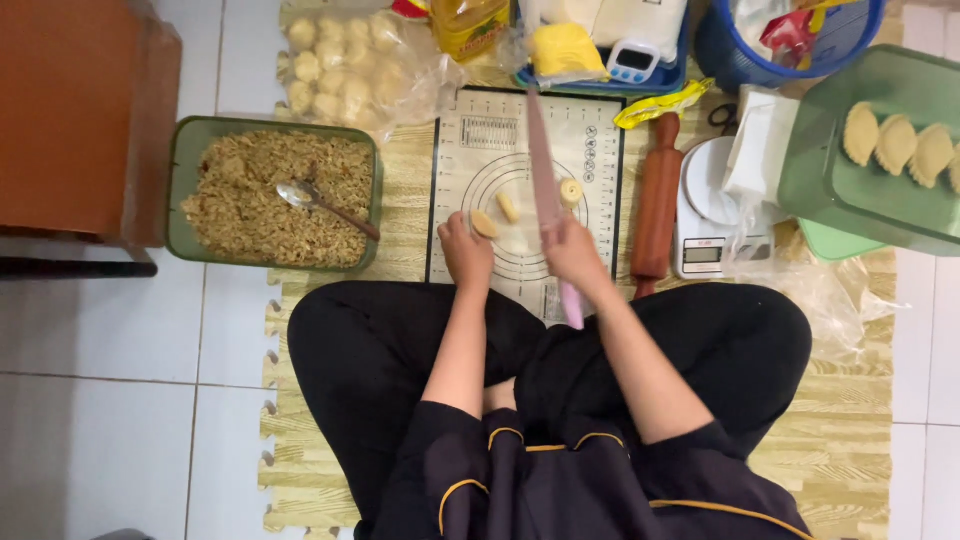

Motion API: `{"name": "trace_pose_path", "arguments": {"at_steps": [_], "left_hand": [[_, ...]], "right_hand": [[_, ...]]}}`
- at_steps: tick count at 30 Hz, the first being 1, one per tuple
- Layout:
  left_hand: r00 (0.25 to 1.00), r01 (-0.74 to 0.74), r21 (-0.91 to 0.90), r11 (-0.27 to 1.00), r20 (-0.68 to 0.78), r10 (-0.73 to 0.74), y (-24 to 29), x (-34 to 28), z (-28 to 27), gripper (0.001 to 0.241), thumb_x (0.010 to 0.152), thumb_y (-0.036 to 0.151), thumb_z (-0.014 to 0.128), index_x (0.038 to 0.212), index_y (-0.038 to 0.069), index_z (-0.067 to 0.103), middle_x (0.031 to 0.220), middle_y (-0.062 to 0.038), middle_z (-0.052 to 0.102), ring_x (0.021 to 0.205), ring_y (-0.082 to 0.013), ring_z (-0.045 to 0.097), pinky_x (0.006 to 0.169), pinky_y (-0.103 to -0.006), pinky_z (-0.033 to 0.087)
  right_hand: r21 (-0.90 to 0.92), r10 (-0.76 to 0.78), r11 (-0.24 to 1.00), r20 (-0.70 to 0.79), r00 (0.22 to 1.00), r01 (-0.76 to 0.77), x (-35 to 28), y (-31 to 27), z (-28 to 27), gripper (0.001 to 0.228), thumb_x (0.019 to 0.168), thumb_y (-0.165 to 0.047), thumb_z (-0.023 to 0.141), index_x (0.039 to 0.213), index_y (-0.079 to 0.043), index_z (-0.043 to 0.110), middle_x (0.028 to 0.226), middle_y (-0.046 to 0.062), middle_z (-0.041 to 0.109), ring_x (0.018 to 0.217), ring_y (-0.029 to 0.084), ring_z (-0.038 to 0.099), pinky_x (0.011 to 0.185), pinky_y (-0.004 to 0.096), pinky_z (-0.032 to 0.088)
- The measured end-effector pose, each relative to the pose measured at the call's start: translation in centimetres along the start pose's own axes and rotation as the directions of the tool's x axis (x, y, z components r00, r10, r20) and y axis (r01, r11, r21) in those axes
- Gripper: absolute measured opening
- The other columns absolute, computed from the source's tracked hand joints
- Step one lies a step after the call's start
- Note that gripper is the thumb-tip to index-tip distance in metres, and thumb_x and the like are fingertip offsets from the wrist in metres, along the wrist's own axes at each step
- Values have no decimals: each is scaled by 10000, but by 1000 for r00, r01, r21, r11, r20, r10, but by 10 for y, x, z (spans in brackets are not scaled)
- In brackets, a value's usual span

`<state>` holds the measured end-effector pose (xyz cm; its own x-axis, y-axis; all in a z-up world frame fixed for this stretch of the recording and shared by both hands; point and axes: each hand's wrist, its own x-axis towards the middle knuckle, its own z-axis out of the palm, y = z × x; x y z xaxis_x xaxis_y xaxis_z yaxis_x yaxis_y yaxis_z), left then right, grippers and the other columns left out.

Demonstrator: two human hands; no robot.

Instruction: Rolling out dough, cutting it into shapes, and preparing it for filling to make pastels.

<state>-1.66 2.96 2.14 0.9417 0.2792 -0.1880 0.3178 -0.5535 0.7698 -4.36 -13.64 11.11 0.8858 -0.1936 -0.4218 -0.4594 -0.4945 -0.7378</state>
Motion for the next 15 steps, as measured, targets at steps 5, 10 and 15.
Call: {"name": "trace_pose_path", "arguments": {"at_steps": [5, 10, 15], "left_hand": [[984, -64, 78, 995, 173, 50, 12, -20, -15, 686, 798, 33, 717, 1434, 56, 463, 1385, -203, 440, 1304, -460, 475, 1067, -609, 434], [961, -130, 135, 982, 262, 91, 29, -33, -28, 808, 854, 72, 726, 1558, 22, 333, 1557, -249, 350, 1447, -444, 355, 1165, -597, 312], [940, -307, 90, 948, 185, 287, 22, -25, -9, 856, 825, -18, 753, 1565, -29, 322, 1593, -321, 303, 1473, -486, 321, 1227, -561, 281]], "right_hand": [[721, 103, 666, 164, 981, -190, -33, -35, -73, 192, 990, -31, 482, 1167, 37, 452, 730, 35, 446, 492, 76, 430, 411, 242, 421], [792, 89, 588, 134, 987, -161, -47, -36, -102, 202, 964, 31, 529, 1144, 24, 436, 780, 56, 467, 521, 100, 472, 460, 307, 477], [789, 141, 600, 52, 989, -127, -15, 8, -85, 163, 945, 21, 568, 1090, 8, 494, 752, 75, 516, 503, 125, 516, 463, 328, 507]]}}
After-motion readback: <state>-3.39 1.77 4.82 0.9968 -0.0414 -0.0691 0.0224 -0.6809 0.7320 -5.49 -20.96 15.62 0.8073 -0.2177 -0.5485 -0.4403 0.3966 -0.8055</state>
